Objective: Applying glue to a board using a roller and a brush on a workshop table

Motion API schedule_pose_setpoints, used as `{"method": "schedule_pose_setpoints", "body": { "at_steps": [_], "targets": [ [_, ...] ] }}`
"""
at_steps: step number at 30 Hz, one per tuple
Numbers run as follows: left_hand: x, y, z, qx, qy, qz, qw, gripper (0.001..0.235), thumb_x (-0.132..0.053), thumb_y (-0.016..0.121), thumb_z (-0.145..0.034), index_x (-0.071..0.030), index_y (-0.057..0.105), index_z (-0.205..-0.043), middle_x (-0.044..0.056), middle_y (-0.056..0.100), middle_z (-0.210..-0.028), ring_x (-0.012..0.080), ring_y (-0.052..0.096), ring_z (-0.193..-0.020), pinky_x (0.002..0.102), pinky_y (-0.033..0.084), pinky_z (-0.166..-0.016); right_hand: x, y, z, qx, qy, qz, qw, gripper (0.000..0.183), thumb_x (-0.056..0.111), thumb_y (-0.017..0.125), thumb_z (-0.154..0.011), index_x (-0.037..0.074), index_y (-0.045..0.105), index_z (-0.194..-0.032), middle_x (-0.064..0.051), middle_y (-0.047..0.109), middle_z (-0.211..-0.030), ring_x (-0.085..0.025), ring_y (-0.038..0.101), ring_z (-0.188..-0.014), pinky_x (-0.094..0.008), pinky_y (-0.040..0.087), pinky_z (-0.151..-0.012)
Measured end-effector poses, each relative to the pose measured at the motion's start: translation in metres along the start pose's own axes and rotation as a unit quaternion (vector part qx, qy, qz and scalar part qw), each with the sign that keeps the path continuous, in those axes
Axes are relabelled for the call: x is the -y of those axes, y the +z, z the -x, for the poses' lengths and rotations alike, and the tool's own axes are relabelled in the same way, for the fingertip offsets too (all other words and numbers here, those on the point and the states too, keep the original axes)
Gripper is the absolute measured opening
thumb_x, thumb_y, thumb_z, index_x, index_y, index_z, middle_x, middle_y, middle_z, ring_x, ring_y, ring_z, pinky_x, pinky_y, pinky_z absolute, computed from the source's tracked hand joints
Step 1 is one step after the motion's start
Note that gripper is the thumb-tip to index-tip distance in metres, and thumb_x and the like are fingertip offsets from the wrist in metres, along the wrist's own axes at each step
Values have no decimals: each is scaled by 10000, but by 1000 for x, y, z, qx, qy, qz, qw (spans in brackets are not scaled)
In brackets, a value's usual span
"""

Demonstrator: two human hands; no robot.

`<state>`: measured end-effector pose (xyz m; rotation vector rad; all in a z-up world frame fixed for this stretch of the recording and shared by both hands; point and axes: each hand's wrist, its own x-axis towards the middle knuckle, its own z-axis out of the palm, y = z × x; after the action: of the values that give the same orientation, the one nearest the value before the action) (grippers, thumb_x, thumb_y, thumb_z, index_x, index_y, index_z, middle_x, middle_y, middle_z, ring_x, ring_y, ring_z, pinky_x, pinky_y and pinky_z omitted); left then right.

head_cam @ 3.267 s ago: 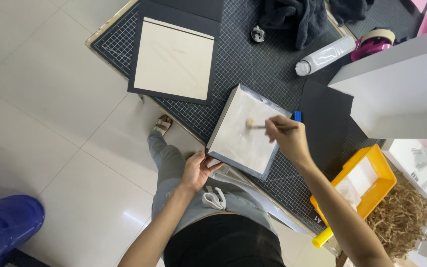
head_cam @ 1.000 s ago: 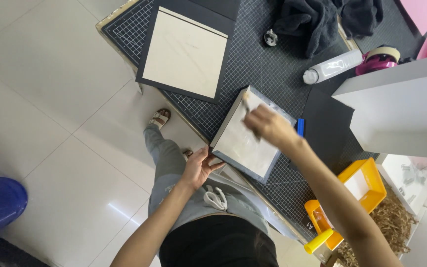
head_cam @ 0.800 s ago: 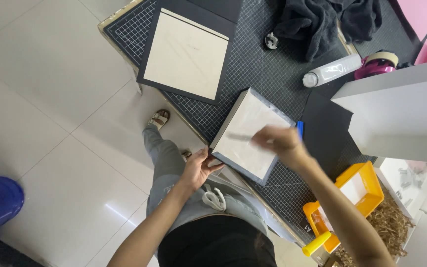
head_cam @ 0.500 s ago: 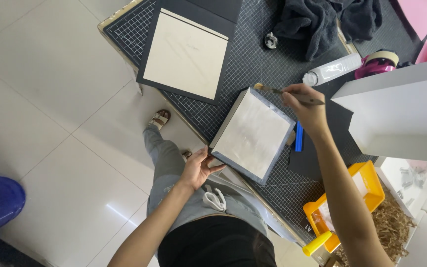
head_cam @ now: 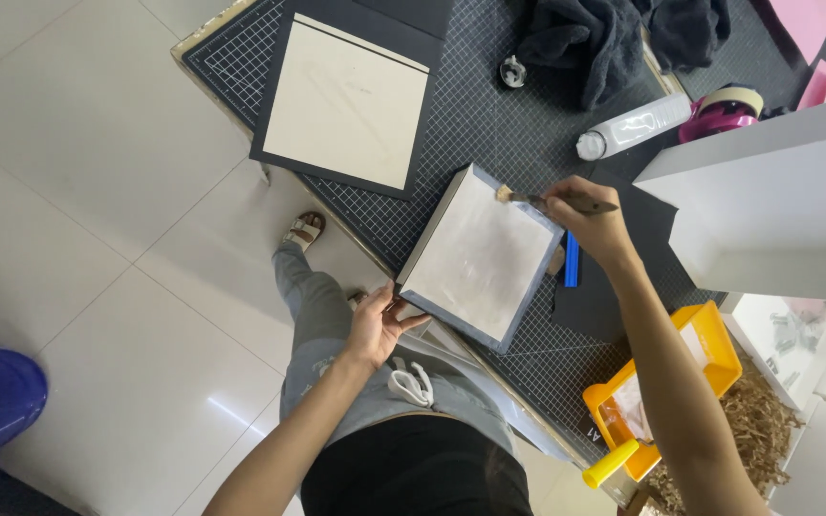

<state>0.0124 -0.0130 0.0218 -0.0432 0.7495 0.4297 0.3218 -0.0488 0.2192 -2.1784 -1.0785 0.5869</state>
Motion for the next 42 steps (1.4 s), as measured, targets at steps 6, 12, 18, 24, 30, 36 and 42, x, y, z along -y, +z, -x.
{"method": "schedule_pose_setpoints", "body": {
  "at_steps": [6,12,18,24,30,36,42],
  "targets": [
    [-1,3,0,0,-2,9,1000,139,-197,613,-982,-86,660,-913,38,617,-840,248,687,-905,681,610,-784,-19,-27,24,8,17,-8,1000,117,57,697,-880,45,735,-989,-157,706,-816,-219,682,-753,-333,517,-655],
    [-10,19,12,-10,0,11,1000,131,-184,633,-967,-68,677,-923,37,619,-822,248,699,-878,682,608,-791,-23,-45,48,-2,53,23,998,116,20,662,-891,-24,711,-986,-220,704,-830,-286,685,-749,-402,527,-663],
    [-13,21,14,-10,1,0,1000,136,-183,619,-974,-72,674,-918,31,615,-807,233,693,-867,673,609,-796,-27,-63,70,-15,82,63,995,125,29,670,-891,-2,729,-996,-222,718,-841,-304,708,-739,-382,522,-687],
    [-10,12,9,3,3,4,1000,149,-170,601,-984,-58,693,-949,47,653,-821,263,711,-889,710,587,-819,-16,-43,88,-116,71,-4,991,112,48,622,-1027,-53,660,-1059,-221,691,-841,-273,685,-729,-360,531,-742],
    [-6,4,1,6,5,10,1000,144,-187,610,-981,-80,702,-950,36,676,-812,236,716,-870,699,587,-836,-32,-4,105,-167,-27,83,982,49,-12,666,-1016,-46,698,-1003,-197,697,-754,-272,686,-636,-324,496,-531],
    [2,-11,-9,3,4,5,1000,151,-207,639,-973,-72,706,-972,39,682,-857,246,712,-906,704,579,-842,-13,22,153,-136,-1,75,988,86,35,651,-1001,-4,714,-957,-164,704,-712,-239,668,-558,-284,493,-470],
    [-1,-1,-4,5,1,15,1000,154,-200,628,-981,-65,700,-963,44,676,-854,243,713,-895,703,583,-837,8,34,200,-75,57,58,994,86,78,651,-973,19,711,-958,-175,728,-738,-217,666,-522,-255,435,-398]
  ]
}}
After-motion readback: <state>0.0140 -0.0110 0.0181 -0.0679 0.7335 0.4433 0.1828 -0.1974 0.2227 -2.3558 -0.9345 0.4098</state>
